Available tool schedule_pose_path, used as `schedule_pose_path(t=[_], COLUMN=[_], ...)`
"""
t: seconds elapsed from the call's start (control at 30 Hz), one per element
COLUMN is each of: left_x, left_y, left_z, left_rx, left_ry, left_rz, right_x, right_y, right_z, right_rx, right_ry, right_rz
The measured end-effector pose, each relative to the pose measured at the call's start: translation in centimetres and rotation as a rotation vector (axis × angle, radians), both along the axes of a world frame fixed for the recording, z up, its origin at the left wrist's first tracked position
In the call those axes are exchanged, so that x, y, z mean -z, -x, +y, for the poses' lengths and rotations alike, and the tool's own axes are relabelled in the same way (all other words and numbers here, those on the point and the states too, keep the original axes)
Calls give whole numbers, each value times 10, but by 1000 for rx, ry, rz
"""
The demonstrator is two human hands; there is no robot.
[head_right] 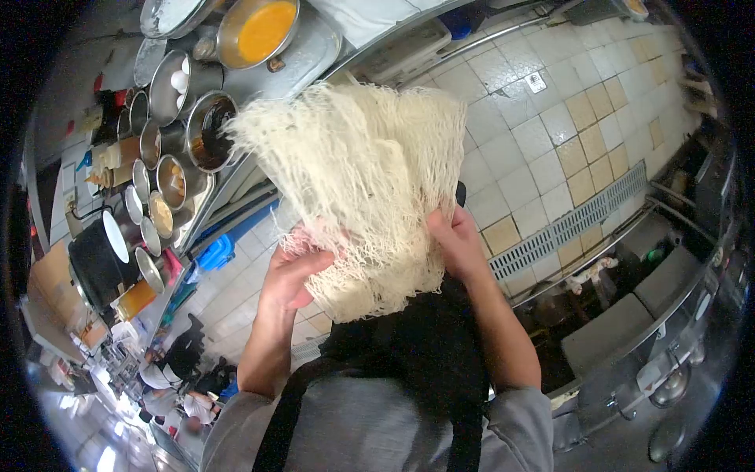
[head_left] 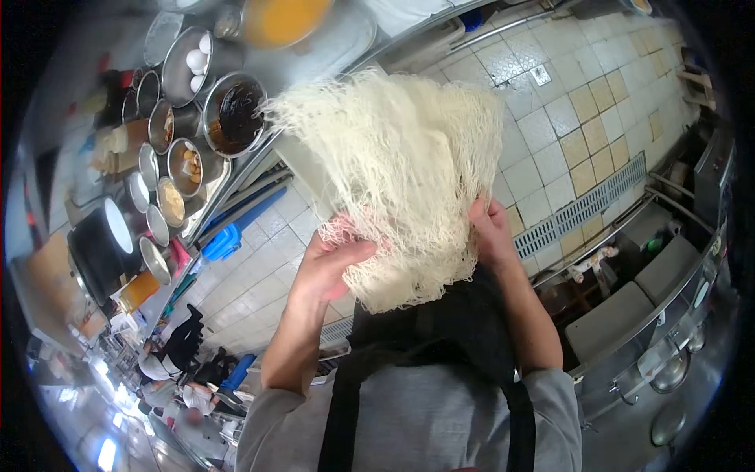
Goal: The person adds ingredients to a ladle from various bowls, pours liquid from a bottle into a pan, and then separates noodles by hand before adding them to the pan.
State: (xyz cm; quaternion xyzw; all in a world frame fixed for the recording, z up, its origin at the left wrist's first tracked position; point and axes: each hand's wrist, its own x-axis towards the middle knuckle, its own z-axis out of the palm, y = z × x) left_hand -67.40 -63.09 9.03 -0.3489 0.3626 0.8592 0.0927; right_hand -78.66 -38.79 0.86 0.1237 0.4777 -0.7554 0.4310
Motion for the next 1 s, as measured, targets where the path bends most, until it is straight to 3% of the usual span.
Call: schedule_pose_path(t=[0.23,0.3,0.33,0.4,0.47,0.53,0.63,0.83,1.0], left_x=[-19,-27,-37,-59,-64,-69,-84,-97,-108], left_y=[26,32,35,40,45,58,67,73,75], left_z=[11,17,17,17,25,36,45,53,69], left_rx=[172,-69,-72,169,259,486,464,580,475], left_ry=[391,1276,1284,1854,1819,1598,1553,1476,1459], left_rz=[-113,72,78,374,454,492,342,345,352], right_x=[-40,-44,-46,-51,-58,-67,-83,-92,-104], right_y=[19,21,20,16,13,13,14,16,20], right_z=[-9,-8,-7,-7,-7,-8,-6,4,15], right_rx=[-94,-61,-60,-20,-21,-25,8,31,-22], right_ry=[13,-13,-5,7,23,43,110,129,131], right_rz=[121,170,175,211,229,253,272,287,386])
